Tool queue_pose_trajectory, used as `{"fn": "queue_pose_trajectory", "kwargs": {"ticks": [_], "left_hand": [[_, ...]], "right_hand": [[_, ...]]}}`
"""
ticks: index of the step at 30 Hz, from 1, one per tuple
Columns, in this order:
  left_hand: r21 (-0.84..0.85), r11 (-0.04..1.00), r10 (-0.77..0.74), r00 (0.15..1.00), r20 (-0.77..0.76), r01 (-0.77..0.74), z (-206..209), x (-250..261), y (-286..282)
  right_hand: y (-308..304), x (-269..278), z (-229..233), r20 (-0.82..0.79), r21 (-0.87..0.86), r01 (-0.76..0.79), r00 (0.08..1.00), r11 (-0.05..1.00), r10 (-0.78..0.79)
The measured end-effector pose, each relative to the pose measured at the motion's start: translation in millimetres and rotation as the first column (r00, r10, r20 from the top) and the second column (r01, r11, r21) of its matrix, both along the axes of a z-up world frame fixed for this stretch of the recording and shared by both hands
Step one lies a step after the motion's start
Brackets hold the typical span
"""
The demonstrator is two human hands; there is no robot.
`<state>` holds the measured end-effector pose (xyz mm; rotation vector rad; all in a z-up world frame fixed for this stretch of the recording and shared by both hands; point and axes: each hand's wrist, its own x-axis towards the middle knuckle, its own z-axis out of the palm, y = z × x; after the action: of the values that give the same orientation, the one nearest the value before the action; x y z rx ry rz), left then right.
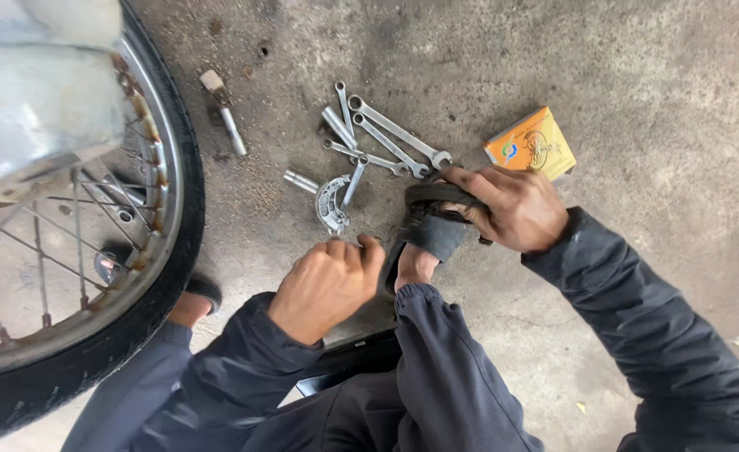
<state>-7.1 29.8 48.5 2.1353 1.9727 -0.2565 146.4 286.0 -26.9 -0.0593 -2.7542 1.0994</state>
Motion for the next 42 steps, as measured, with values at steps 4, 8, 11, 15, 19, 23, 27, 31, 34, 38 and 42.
{"fn": "queue_pose_trajectory", "kwargs": {"ticks": [4,8,11,15,19,23,27,31,34,38,42], "left_hand": [[-0.064,0.946,0.323,0.930,0.175,-0.317,-1.7,-9.2,15.9],[-0.517,0.698,0.714,0.427,0.555,-0.495,-23.0,-11.0,30.0],[-0.718,0.598,0.776,0.035,0.629,-0.355,-77.9,2.7,9.3],[-0.790,0.519,0.711,-0.348,0.611,-0.325,-90.8,7.8,7.0],[-0.742,0.552,0.761,-0.133,0.635,-0.381,-66.6,-3.5,16.1],[-0.663,0.552,0.832,0.389,0.396,-0.506,-35.4,-10.0,43.4],[-0.414,0.721,0.666,0.722,0.190,-0.556,-19.6,0.2,57.8],[-0.148,0.760,0.647,0.757,0.093,-0.632,-34.8,23.3,53.1],[0.125,0.747,0.660,0.751,-0.019,-0.653,-39.3,33.7,50.6],[0.389,0.720,0.654,0.750,-0.101,-0.575,-72.5,39.4,27.3],[0.238,0.667,0.722,0.692,0.031,-0.706,-73.6,34.3,9.3]], "right_hand": [[-8.4,-3.3,10.4,-0.005,0.002,0.020,1.000,1.000,-0.020],[-17.6,0.8,-0.3,-0.090,0.105,-0.010,0.996,0.994,0.020],[-16.6,4.3,-10.7,-0.124,0.095,-0.021,0.992,0.995,0.033],[-11.1,12.9,-17.9,-0.147,0.079,-0.076,0.985,0.994,0.087],[-19.1,14.2,-14.4,-0.176,0.144,-0.098,0.977,0.985,0.123],[-28.2,5.3,-9.6,-0.096,0.237,-0.023,0.994,0.971,0.047],[-41.1,-21.1,3.0,-0.013,0.402,0.092,0.995,0.911,-0.095],[-54.3,-37.4,-8.9,0.131,0.384,0.224,0.947,0.896,-0.293],[-68.5,-48.2,-21.8,0.281,0.081,0.471,0.835,0.878,-0.474],[-85.0,-48.9,-36.7,0.459,-0.226,0.680,0.706,0.698,-0.539],[-116.1,-21.3,-56.3,0.476,-0.072,0.663,0.679,0.745,-0.558]]}}
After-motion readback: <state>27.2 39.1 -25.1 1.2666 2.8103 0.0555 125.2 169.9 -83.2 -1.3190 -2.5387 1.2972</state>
